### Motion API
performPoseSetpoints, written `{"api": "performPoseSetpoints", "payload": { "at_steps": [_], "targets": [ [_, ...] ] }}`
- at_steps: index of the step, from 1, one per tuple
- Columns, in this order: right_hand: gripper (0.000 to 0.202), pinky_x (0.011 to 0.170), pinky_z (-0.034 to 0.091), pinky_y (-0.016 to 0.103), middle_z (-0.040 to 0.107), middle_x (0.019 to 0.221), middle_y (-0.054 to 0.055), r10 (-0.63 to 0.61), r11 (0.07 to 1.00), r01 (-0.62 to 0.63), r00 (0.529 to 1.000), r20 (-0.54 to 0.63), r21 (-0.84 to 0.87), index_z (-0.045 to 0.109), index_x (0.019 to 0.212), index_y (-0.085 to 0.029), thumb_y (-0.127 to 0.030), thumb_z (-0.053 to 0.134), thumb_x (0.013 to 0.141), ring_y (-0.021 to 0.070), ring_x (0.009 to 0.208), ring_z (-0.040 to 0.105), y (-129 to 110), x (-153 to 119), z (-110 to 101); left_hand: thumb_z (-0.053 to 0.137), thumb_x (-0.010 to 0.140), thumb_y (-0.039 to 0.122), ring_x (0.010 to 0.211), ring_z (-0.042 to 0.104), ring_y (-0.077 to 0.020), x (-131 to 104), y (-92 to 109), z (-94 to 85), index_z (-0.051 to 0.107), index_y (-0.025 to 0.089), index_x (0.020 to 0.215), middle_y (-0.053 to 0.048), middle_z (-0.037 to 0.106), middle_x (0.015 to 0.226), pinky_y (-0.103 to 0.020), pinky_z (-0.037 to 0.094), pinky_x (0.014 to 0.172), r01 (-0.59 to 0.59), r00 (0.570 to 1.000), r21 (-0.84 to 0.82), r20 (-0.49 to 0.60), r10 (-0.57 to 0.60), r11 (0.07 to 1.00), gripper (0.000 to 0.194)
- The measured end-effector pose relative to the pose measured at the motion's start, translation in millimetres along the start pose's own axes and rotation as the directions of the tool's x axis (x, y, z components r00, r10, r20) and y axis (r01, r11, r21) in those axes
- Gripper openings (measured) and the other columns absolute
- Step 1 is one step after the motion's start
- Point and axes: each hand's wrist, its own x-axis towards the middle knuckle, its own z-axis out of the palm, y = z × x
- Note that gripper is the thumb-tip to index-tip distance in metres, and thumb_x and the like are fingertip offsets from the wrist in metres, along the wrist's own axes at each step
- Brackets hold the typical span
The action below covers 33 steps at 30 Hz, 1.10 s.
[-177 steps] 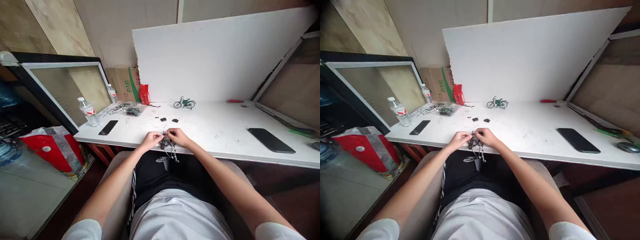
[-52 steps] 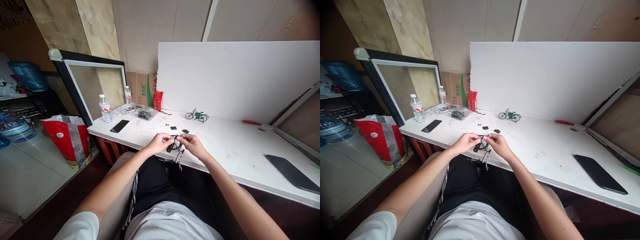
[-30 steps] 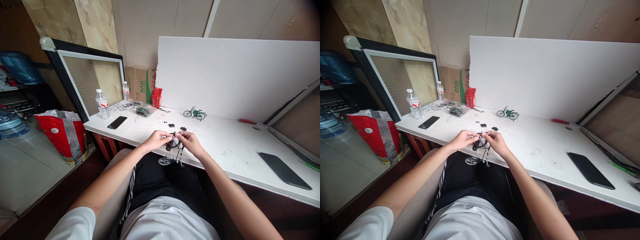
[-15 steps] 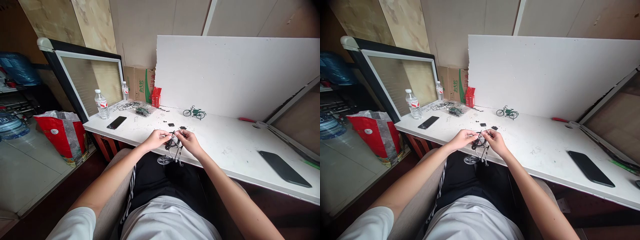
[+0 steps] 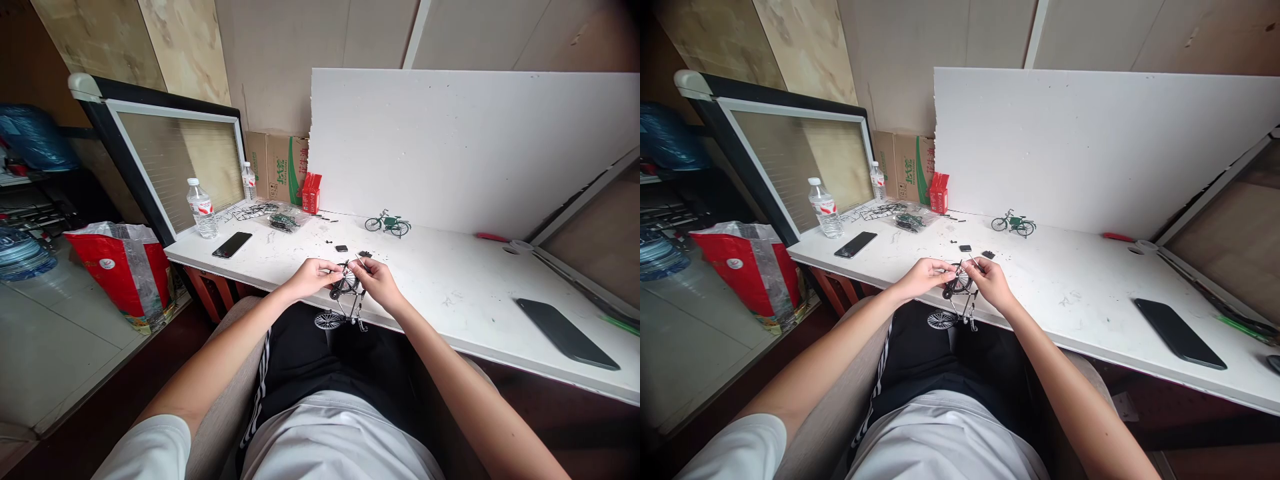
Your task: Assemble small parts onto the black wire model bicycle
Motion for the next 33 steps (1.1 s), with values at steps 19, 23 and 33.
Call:
{"api": "performPoseSetpoints", "payload": {
  "at_steps": [19,23,33],
  "targets": [
    [0.073,0.052,0.029,0.031,0.037,0.063,-0.006,0.127,0.985,-0.121,0.991,-0.039,0.124,0.074,0.107,-0.02,-0.088,0.051,0.095,0.0142,0.054,0.032,21,10,-17,0.1,0.078,0.044,0.099,0.078,-0.0224,2,1,-13.6,0.086,0.011,0.108,-0.019,0.083,0.119,-0.032,0.061,0.086,0.145,0.989,-0.147,-0.009,-0.148,0.978,0.047],
    [0.069,0.062,0.041,0.034,0.054,0.07,0.001,0.089,0.979,-0.123,0.975,-0.203,-0.163,0.077,0.102,-0.019,-0.083,0.051,0.096,0.0187,0.064,0.046,47,20,-42,0.103,0.073,0.042,0.097,0.078,-0.0228,7,4,-37.6,0.086,0.009,0.104,-0.019,0.083,0.114,-0.035,0.062,0.087,0.141,0.981,-0.157,-0.109,-0.158,0.978,0.048],
    [0.017,0.101,0.045,0.053,0.076,0.1,0.017,0.062,0.869,-0.189,0.959,-0.277,-0.458,0.082,0.082,-0.023,-0.038,0.074,0.086,0.0374,0.108,0.063,99,24,-79,0.106,0.063,0.047,0.097,0.076,-0.0218,4,24,-90.0,0.086,0.011,0.103,-0.017,0.083,0.115,-0.035,0.062,0.087,0.076,0.96,-0.099,-0.261,-0.099,0.992,0.057]
  ]
}}
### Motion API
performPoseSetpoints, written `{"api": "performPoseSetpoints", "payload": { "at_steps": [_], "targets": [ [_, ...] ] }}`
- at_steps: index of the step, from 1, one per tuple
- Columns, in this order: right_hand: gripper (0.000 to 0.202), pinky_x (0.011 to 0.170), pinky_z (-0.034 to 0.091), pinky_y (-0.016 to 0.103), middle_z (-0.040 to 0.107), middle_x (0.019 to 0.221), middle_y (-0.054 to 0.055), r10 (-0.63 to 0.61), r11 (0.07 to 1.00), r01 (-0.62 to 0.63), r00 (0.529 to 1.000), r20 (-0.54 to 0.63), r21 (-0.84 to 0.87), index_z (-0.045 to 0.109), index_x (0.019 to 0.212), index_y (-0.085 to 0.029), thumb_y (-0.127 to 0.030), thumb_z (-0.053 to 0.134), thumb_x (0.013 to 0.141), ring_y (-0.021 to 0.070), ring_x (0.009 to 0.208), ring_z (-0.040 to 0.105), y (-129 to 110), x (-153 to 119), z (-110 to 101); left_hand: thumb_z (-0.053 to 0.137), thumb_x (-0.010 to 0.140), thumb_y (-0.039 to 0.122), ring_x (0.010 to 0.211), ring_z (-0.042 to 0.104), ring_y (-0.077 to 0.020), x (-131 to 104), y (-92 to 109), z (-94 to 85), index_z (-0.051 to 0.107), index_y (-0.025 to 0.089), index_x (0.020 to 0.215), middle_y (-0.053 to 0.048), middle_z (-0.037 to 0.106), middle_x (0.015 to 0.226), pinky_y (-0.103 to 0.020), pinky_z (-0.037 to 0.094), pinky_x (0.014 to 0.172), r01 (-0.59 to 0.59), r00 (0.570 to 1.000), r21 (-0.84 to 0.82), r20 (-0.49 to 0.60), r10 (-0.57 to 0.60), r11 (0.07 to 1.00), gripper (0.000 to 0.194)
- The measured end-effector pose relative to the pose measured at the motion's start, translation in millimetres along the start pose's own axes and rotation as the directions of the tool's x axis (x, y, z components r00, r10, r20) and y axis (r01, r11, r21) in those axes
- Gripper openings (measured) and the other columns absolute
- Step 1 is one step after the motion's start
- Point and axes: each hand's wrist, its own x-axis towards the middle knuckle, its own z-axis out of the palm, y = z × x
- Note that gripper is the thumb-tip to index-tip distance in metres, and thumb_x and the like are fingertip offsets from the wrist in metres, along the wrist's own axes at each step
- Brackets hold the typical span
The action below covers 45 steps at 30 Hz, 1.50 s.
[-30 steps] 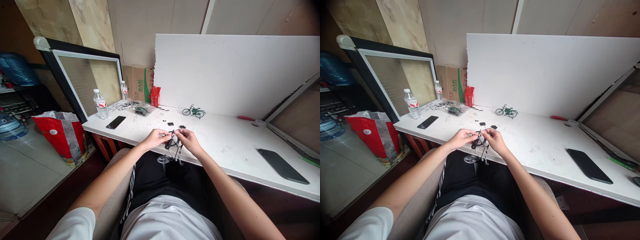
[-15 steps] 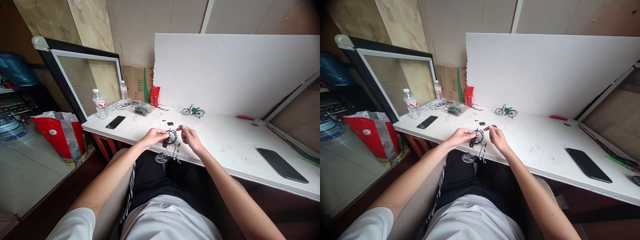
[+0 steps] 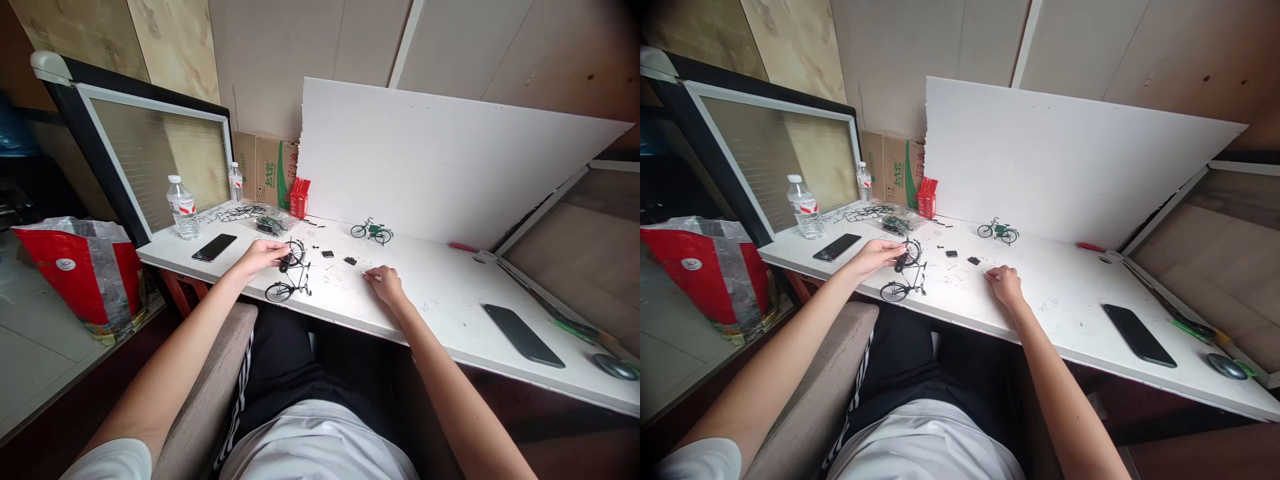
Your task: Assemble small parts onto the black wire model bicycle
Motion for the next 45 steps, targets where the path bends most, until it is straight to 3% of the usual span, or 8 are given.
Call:
{"api": "performPoseSetpoints", "payload": {
  "at_steps": [6,10,12,17,24,30,37,45],
  "targets": [
    [0.019,0.096,0.05,0.048,0.079,0.099,0.012,0.028,0.998,-0.026,0.999,-0.045,0.056,0.08,0.093,-0.024,-0.039,0.078,0.083,0.0323,0.101,0.067,12,2,3,0.103,0.063,0.05,0.101,0.077,-0.0239,0,18,-31.8,0.087,0.014,0.107,-0.016,0.083,0.122,-0.034,0.063,0.086,-0.072,0.983,0.138,-0.16,0.095,0.988,0.06],
    [0.05,0.095,0.053,0.045,0.073,0.116,0.017,0.111,0.985,-0.068,0.954,-0.277,0.159,0.061,0.137,-0.017,-0.046,0.059,0.096,0.0305,0.107,0.067,19,5,-5,0.099,0.068,0.045,0.103,0.079,-0.0273,3,24,-53.9,0.086,0.012,0.105,-0.017,0.083,0.125,-0.036,0.064,0.088,-0.121,0.929,0.272,-0.309,0.206,0.955,0.052],
    [0.053,0.097,0.052,0.046,0.069,0.122,0.019,0.151,0.978,-0.084,0.917,-0.369,0.192,0.051,0.144,-0.015,-0.046,0.051,0.1,0.0308,0.112,0.065,22,6,-8,0.093,0.074,0.037,0.106,0.079,-0.0273,3,28,-62.0,0.087,0.012,0.106,-0.016,0.084,0.124,-0.036,0.064,0.095,-0.156,0.886,0.35,-0.363,0.288,0.923,0.041],
    [0.045,0.094,0.053,0.045,0.067,0.124,0.019,0.152,0.974,-0.071,0.91,-0.387,0.215,0.053,0.134,-0.018,-0.045,0.053,0.098,0.0307,0.111,0.066,21,5,-5,0.083,0.084,0.027,0.106,0.081,-0.0274,-3,38,-73.6,0.088,0.013,0.11,-0.014,0.085,0.123,-0.036,0.063,0.1,-0.185,0.804,0.458,-0.439,0.402,0.87,0.03],
    [0.024,0.101,0.052,0.049,0.071,0.121,0.018,0.008,0.993,0.033,0.943,-0.333,0.115,0.064,0.107,-0.02,-0.039,0.056,0.095,0.0317,0.113,0.065,15,1,2,0.084,0.083,0.028,0.105,0.082,-0.0272,1,37,-89.0,0.087,0.012,0.111,-0.014,0.085,0.122,-0.033,0.066,0.094,-0.199,0.779,0.426,-0.478,0.406,0.883,0.032],
    [0.028,0.104,0.052,0.053,0.077,0.115,0.015,-0.206,0.977,0.213,0.956,-0.208,0.012,0.074,0.107,-0.021,-0.043,0.057,0.103,0.0331,0.115,0.065,-9,-5,11,0.083,0.083,0.029,0.106,0.081,-0.0277,2,36,-86.3,0.088,0.013,0.109,-0.013,0.085,0.121,-0.035,0.065,0.098,-0.196,0.789,0.406,-0.475,0.389,0.893,0.031],
    [0.02,0.102,0.056,0.046,0.082,0.113,0.011,-0.45,0.886,0.46,0.883,0.136,-0.054,0.082,0.111,-0.024,-0.03,0.063,0.106,0.0307,0.113,0.07,-67,5,63,0.086,0.081,0.033,0.114,0.08,-0.031,10,27,-90.4,0.088,0.015,0.107,-0.015,0.084,0.123,-0.04,0.064,0.102,-0.256,0.8,0.393,-0.427,0.422,0.883,0.032],
    [0.024,0.094,0.056,0.034,0.084,0.115,0.009,-0.401,0.855,0.489,0.833,0.381,-0.17,0.085,0.114,-0.024,-0.029,0.063,0.109,0.0276,0.113,0.073,-106,45,110,0.102,0.062,0.053,0.11,0.078,-0.0331,6,27,-77.4,0.087,0.012,0.102,-0.02,0.082,0.127,-0.042,0.066,0.089,-0.201,0.895,0.209,-0.358,0.266,0.957,0.06]
  ]
}}
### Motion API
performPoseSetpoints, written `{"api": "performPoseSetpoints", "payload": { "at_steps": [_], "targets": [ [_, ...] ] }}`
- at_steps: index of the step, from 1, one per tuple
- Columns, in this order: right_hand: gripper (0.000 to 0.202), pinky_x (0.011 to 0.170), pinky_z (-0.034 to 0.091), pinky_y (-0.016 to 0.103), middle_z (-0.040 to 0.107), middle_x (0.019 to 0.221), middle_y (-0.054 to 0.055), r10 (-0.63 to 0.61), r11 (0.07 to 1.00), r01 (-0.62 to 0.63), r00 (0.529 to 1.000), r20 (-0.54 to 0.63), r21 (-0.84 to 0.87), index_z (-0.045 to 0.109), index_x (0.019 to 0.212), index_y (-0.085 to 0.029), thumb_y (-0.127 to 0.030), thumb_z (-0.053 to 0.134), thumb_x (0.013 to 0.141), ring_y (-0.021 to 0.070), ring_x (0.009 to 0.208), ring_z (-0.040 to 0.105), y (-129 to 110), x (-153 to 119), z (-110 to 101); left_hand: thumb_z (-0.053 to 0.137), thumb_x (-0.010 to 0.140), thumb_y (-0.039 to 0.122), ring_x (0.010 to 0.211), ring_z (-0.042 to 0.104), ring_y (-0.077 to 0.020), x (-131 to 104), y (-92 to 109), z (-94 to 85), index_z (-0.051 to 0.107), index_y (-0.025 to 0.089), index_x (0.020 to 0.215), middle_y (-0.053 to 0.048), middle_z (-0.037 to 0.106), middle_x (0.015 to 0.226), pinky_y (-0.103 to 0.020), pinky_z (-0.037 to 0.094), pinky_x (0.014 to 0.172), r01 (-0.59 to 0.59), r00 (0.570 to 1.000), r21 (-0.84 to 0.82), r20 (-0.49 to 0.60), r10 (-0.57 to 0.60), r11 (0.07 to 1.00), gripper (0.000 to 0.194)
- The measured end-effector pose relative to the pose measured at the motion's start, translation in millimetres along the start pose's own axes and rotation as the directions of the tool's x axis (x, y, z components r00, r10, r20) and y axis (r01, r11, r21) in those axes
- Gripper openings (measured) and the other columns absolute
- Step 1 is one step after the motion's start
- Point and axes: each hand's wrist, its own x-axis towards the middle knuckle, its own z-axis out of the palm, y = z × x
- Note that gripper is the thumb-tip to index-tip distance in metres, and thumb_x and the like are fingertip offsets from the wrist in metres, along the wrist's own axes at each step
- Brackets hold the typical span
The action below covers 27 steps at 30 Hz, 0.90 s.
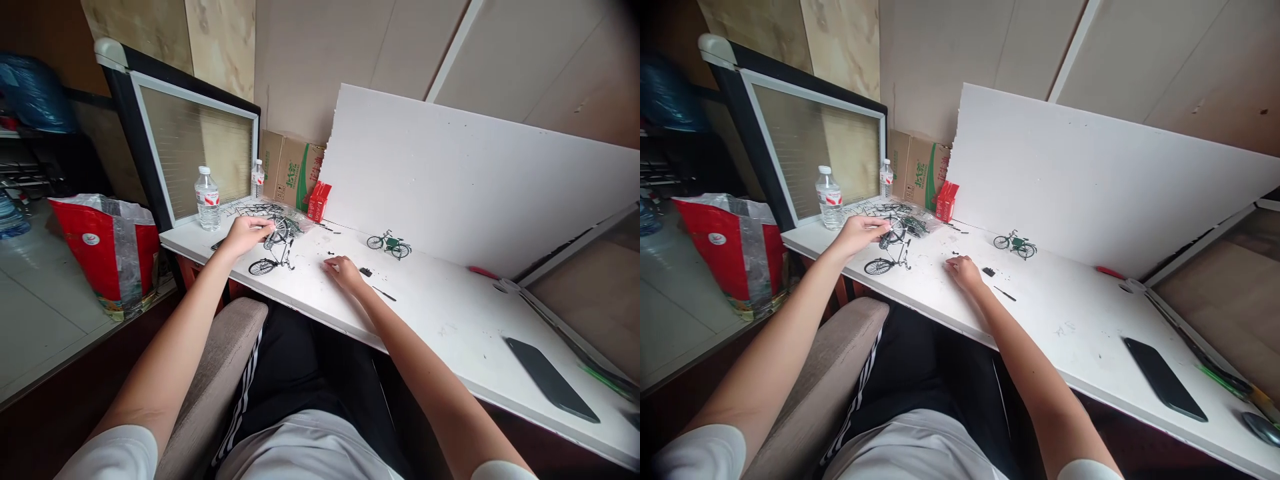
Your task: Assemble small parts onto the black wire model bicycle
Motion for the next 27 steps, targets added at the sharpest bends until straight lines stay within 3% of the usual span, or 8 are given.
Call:
{"api": "performPoseSetpoints", "payload": {
  "at_steps": [10,16,27],
  "targets": [
    [0.028,0.095,0.052,0.029,0.08,0.119,0.012,0.041,0.987,-0.034,0.998,0.044,-0.157,0.084,0.112,-0.02,-0.018,0.056,0.11,0.0243,0.118,0.069,-14,18,17,0.106,0.056,0.057,0.113,0.076,-0.0309,-8,16,-0.5,0.087,0.015,0.1,-0.018,0.082,0.126,-0.045,0.063,0.095,0.085,0.983,-0.14,0.172,-0.061,0.986,0.064],
    [0.028,0.098,0.05,0.034,0.076,0.125,0.016,0.044,0.972,-0.026,0.996,0.074,-0.232,0.079,0.115,-0.016,-0.025,0.053,0.113,0.0285,0.122,0.064,-17,20,19,0.105,0.058,0.059,0.111,0.076,-0.0294,-11,17,4.6,0.087,0.014,0.105,-0.018,0.083,0.121,-0.043,0.061,0.095,0.102,0.971,-0.153,0.231,-0.065,0.983,0.067],
    [0.03,0.103,0.048,0.036,0.076,0.129,0.015,0.111,0.963,-0.094,0.992,0.054,-0.251,0.075,0.118,-0.017,-0.027,0.047,0.114,0.0284,0.126,0.063,-12,17,20,0.105,0.059,0.06,0.113,0.076,-0.0299,-8,13,-0.2,0.088,0.016,0.103,-0.017,0.083,0.123,-0.046,0.061,0.098,0.089,0.971,-0.135,0.233,-0.056,0.987,0.065]
  ]
}}
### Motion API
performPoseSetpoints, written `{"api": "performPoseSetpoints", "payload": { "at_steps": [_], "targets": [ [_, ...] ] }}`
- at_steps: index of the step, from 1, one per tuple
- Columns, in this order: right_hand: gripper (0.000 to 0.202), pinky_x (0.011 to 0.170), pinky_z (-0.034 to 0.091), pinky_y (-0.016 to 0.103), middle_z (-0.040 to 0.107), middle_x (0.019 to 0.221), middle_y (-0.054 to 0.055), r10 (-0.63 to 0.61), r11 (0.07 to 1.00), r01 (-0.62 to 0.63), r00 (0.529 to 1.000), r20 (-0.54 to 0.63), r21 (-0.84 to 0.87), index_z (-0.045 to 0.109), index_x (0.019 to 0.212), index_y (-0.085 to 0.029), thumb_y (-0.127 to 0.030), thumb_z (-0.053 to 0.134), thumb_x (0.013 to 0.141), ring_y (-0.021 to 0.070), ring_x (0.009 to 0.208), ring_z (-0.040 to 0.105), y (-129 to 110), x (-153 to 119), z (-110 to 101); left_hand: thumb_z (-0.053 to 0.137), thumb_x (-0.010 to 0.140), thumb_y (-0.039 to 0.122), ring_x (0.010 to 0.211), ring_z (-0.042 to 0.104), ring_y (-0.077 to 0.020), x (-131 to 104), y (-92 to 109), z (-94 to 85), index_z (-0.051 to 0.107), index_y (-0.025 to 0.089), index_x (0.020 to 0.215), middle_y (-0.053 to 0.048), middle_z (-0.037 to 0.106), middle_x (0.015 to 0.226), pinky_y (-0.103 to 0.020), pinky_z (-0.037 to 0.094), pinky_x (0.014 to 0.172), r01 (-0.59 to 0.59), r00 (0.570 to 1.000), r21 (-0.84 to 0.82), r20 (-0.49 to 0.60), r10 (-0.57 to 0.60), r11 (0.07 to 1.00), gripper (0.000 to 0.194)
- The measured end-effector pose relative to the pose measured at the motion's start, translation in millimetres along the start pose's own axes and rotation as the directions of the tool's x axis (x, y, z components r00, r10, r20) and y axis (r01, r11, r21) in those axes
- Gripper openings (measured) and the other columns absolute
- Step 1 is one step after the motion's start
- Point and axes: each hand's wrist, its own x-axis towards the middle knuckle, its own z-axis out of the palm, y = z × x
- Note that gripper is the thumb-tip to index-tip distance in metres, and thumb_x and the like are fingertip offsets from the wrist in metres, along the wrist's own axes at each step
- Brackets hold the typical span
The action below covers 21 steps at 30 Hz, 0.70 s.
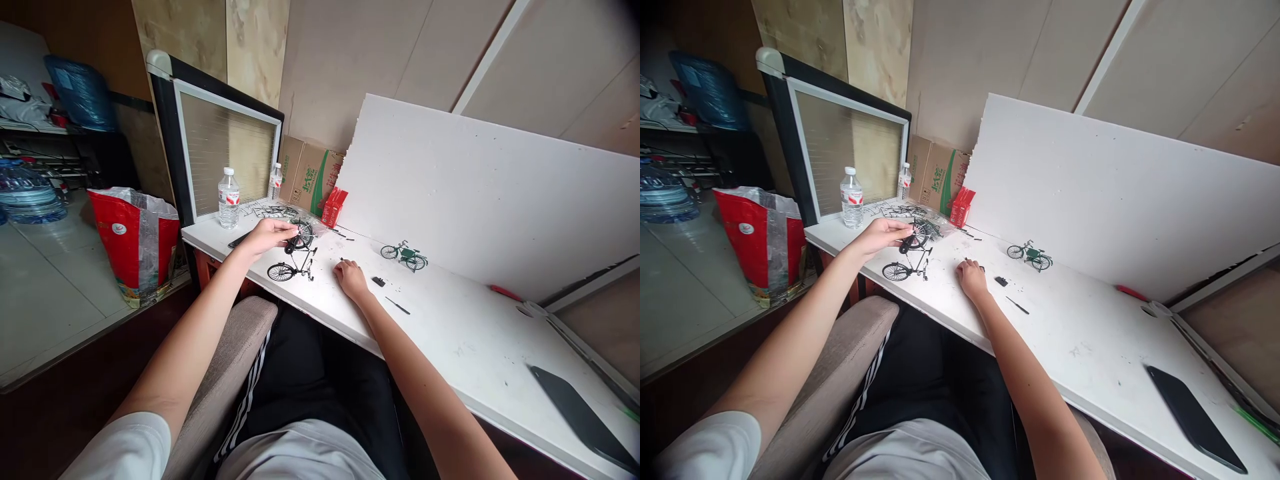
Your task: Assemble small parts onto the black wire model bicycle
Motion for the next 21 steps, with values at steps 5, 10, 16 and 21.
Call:
{"api": "performPoseSetpoints", "payload": {
  "at_steps": [5,10,16,21],
  "targets": [
    [0.035,0.097,0.054,0.034,0.078,0.128,0.013,0.063,0.998,-0.063,0.998,0.023,0.006,0.076,0.125,-0.019,-0.02,0.043,0.114,0.0257,0.124,0.069,7,15,-2,0.105,0.062,0.055,0.112,0.076,-0.0297,2,-5,-1.8,0.087,0.016,0.103,-0.017,0.083,0.119,-0.047,0.061,0.099,0.022,1.0,0.016,-0.002,-0.022,1.0,0.06],
    [0.031,0.103,0.062,0.047,0.072,0.139,0.012,0.056,0.998,-0.055,0.995,0.078,-0.022,0.071,0.135,-0.02,-0.039,0.067,0.11,0.0249,0.12,0.072,7,42,-1,0.104,0.065,0.049,0.11,0.076,-0.0282,4,-9,-2.3,0.087,0.015,0.104,-0.017,0.082,0.126,-0.045,0.061,0.1,0.034,0.999,0.015,-0.003,-0.034,0.999,0.054],
    [0.038,0.102,0.064,0.048,0.069,0.143,0.012,0.037,0.997,-0.027,0.99,0.139,-0.076,0.069,0.14,-0.021,-0.041,0.07,0.108,0.0257,0.121,0.072,-1,64,0,0.103,0.068,0.043,0.11,0.076,-0.0285,7,-11,-3.1,0.087,0.015,0.101,-0.017,0.083,0.123,-0.045,0.061,0.1,0.036,0.999,0.0,0.001,-0.036,0.999,0.047],
    [0.038,0.103,0.064,0.048,0.069,0.144,0.013,0.051,0.993,-0.035,0.988,0.144,-0.112,0.069,0.14,-0.02,-0.041,0.071,0.107,0.0259,0.121,0.072,-2,70,2,0.104,0.067,0.042,0.109,0.077,-0.0274,7,-10,-2.9,0.087,0.015,0.102,-0.016,0.083,0.122,-0.045,0.061,0.101,0.037,0.999,-0.003,0.001,-0.037,0.999,0.047]
  ]
}}
